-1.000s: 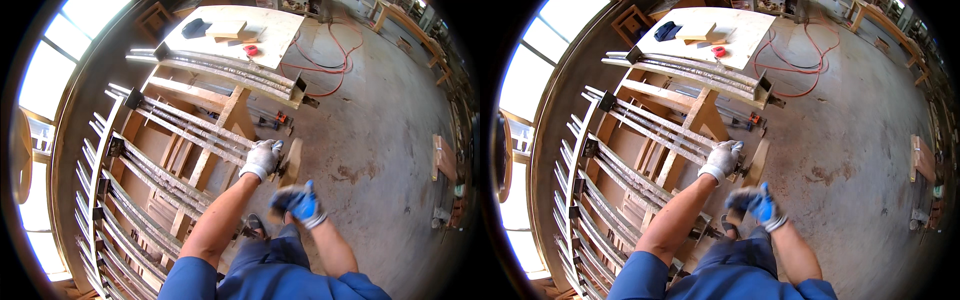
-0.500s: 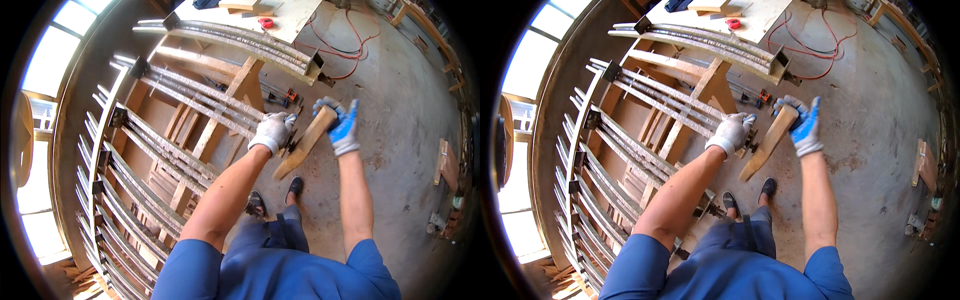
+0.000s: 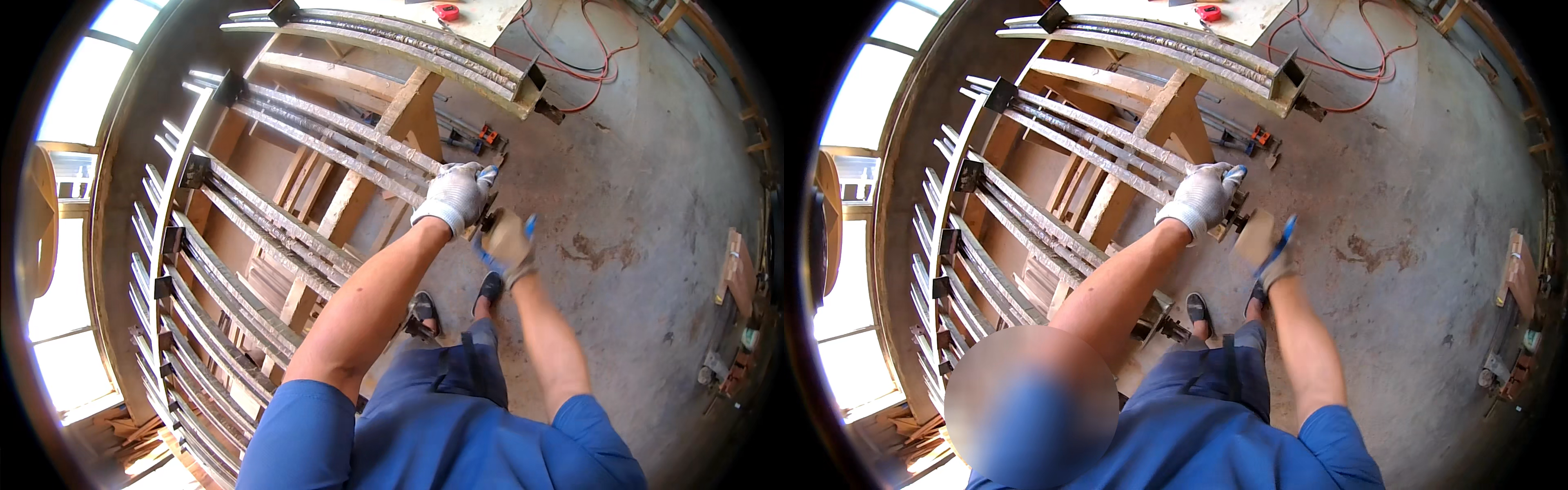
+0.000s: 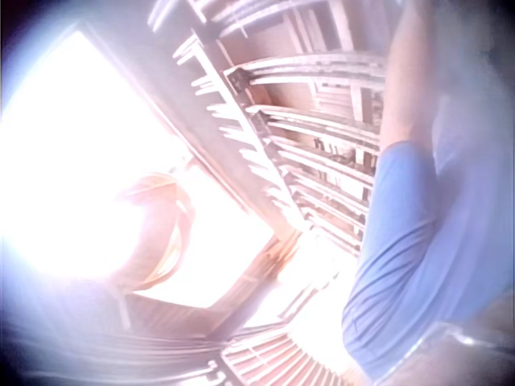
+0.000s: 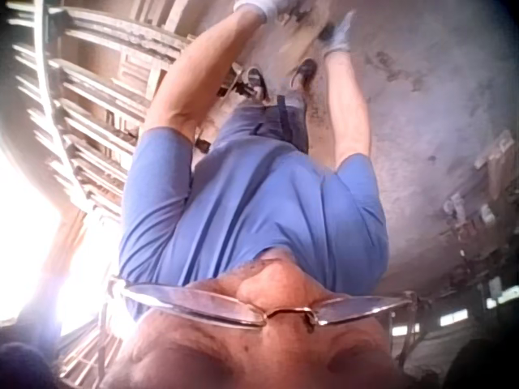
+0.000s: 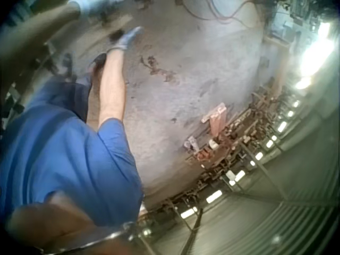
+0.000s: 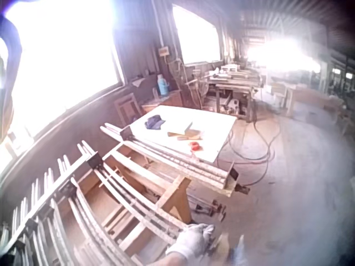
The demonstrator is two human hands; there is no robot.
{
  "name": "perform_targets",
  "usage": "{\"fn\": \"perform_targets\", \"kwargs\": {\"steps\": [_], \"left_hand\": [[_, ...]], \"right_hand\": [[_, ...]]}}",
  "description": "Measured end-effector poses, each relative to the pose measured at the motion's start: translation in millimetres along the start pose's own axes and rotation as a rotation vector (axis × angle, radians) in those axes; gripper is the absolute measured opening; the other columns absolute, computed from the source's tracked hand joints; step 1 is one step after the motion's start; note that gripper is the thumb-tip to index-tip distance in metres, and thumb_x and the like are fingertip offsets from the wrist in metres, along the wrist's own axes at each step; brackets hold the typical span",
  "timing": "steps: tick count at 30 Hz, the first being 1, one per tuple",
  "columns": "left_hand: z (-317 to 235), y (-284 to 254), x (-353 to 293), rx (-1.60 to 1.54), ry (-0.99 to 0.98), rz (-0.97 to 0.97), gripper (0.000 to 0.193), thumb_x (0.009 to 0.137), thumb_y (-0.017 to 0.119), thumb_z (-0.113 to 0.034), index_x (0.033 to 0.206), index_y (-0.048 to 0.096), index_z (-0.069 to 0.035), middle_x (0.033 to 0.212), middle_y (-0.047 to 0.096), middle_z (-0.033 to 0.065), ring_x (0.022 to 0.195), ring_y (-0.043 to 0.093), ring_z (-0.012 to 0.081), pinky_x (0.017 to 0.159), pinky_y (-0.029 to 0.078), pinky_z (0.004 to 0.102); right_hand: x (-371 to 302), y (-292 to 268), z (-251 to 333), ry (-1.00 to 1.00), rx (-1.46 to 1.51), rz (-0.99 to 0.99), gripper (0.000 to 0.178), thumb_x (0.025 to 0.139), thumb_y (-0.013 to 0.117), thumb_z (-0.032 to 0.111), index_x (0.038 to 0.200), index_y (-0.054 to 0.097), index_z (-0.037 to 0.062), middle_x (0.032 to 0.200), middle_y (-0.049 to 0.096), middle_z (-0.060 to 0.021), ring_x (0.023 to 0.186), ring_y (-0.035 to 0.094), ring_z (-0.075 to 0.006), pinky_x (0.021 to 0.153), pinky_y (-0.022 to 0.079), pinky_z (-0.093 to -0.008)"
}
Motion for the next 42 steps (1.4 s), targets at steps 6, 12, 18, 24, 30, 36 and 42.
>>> {"fn": "perform_targets", "kwargs": {"steps": [6, 12, 18, 24, 30, 36, 42], "left_hand": [[-0.2, 0.1, -2.7, 0.022, -0.012, -0.009, 0.043, 0.101, 0.051, -0.042, 0.115, 0.07, -0.006, 0.107, 0.069, 0.025, 0.103, 0.065, 0.0439, 0.091, 0.051, 0.0467], [-4.4, -1.1, -0.3, 0.031, -0.019, 0.028, 0.043, 0.102, 0.05, -0.043, 0.116, 0.07, -0.007, 0.11, 0.069, 0.0242, 0.105, 0.064, 0.0433, 0.092, 0.051, 0.0466], [-5.8, -0.3, -1.6, 0.041, 0.019, 0.003, 0.044, 0.102, 0.05, -0.043, 0.115, 0.07, -0.006, 0.108, 0.069, 0.0241, 0.103, 0.065, 0.0433, 0.091, 0.051, 0.0468], [-3.6, 2.1, 2.1, 0.022, -0.009, 0.008, 0.044, 0.102, 0.05, -0.044, 0.112, 0.07, -0.007, 0.106, 0.07, 0.0247, 0.102, 0.065, 0.044, 0.09, 0.051, 0.0475], [-1.7, -0.6, -0.9, 0.013, -0.016, 0.012, 0.045, 0.102, 0.049, -0.044, 0.114, 0.069, -0.006, 0.107, 0.069, 0.025, 0.103, 0.065, 0.0447, 0.091, 0.051, 0.0478], [0.9, -1.6, -2.0, 0.032, -0.005, 0.007, 0.043, 0.102, 0.05, -0.042, 0.115, 0.069, -0.005, 0.107, 0.069, 0.0255, 0.102, 0.065, 0.0447, 0.091, 0.051, 0.0469], [-5.8, 4.4, 4.2, 0.023, 0.023, 0.009, 0.041, 0.102, 0.051, -0.04, 0.114, 0.069, -0.005, 0.105, 0.07, 0.0249, 0.1, 0.065, 0.0433, 0.09, 0.051, 0.0452]], "right_hand": [[-40.5, 252.5, 42.2, -0.303, -0.908, 0.328, 0.088, 0.094, 0.034, 0.077, 0.124, 0.064, 0.0002, 0.114, 0.071, -0.0193, 0.107, 0.068, -0.0358, 0.101, 0.051, -0.0477], [-111.3, 78.8, -118.8, 0.433, -0.662, 0.166, 0.109, 0.083, 0.039, 0.087, 0.142, 0.048, -0.0039, 0.13, 0.062, -0.0264, 0.115, 0.063, -0.0415, 0.102, 0.049, -0.055], [-21.9, -39.3, -29.2, -0.228, -0.92, -0.318, 0.11, 0.081, 0.043, 0.087, 0.146, 0.04, -0.0028, 0.15, 0.042, -0.0233, 0.132, 0.047, -0.0395, 0.112, 0.034, -0.0612], [2.5, 150.3, 73.8, -0.274, -0.673, -0.155, 0.092, 0.089, 0.037, 0.082, 0.131, 0.057, 0.0027, 0.123, 0.064, -0.0221, 0.113, 0.06, -0.0362, 0.106, 0.045, -0.0508], [-93.3, 192.2, -55.8, -0.023, -0.878, 0.537, 0.095, 0.091, 0.031, 0.08, 0.123, 0.064, -0.0038, 0.112, 0.071, -0.0243, 0.099, 0.071, -0.0384, 0.093, 0.054, -0.0555], [-84.2, -36.2, -105.6, 0.275, -0.248, -0.238, 0.116, 0.083, 0.034, 0.088, 0.148, 0.037, -0.0075, 0.147, 0.048, -0.0264, 0.137, 0.046, -0.0357, 0.113, 0.038, -0.0546], [15.4, 22.5, 68.1, 0.032, -0.466, -0.292, 0.103, 0.076, 0.049, 0.089, 0.126, 0.061, -0.0001, 0.118, 0.067, -0.0179, 0.113, 0.062, -0.0337, 0.103, 0.048, -0.048]]}}
Point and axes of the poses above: each hand's wrist, its own x-axis towards the middle knuckle, its own y-axis out of the palm, z = x × y, the point moved 5 cm from there along x, towards the middle knuckle
